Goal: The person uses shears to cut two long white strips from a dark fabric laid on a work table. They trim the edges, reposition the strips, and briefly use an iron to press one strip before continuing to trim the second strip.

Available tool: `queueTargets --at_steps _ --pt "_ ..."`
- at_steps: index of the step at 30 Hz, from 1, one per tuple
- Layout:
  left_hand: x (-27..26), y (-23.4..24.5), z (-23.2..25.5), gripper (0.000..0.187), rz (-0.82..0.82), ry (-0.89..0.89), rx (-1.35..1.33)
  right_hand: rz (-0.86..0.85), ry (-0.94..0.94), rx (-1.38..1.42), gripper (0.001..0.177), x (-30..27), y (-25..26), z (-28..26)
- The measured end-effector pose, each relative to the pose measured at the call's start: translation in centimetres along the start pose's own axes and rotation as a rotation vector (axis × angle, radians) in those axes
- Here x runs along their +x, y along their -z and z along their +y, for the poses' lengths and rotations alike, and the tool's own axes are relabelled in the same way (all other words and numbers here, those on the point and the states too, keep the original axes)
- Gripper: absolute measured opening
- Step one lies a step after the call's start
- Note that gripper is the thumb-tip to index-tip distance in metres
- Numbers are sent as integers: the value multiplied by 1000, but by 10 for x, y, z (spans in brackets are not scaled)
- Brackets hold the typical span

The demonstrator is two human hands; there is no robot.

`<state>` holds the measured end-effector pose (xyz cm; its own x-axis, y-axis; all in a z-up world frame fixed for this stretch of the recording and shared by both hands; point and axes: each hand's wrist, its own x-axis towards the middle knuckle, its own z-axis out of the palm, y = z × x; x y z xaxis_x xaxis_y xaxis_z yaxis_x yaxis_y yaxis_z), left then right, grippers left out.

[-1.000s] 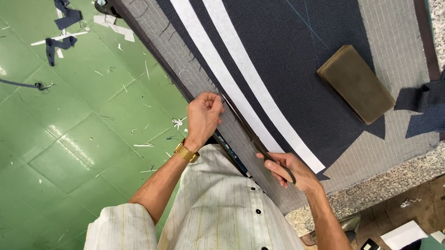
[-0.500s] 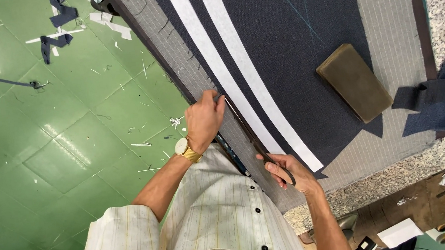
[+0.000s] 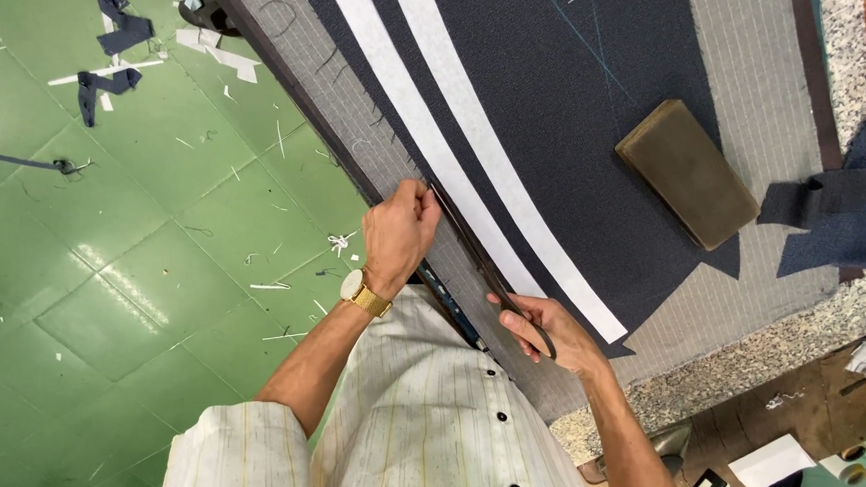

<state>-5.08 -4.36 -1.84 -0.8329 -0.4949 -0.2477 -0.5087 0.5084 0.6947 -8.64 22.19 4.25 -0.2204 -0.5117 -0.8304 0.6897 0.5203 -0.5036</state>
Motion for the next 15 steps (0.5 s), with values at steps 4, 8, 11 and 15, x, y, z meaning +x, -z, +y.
queueTargets --at_steps 4,8,11,15 --pt "-1 -1 -1 10 30 -25 26 -6 8 4 43 7 -5 -8" --pt "1 8 7 9 17 -13 -1 16 2 -51 46 11 -10 -22" --pt "1 9 7 9 15 -15 -14 23 10 -61 46 13 -11 -25" --pt "-1 1 -2 10 17 -8 -17 24 16 -55 46 17 -12 -26"
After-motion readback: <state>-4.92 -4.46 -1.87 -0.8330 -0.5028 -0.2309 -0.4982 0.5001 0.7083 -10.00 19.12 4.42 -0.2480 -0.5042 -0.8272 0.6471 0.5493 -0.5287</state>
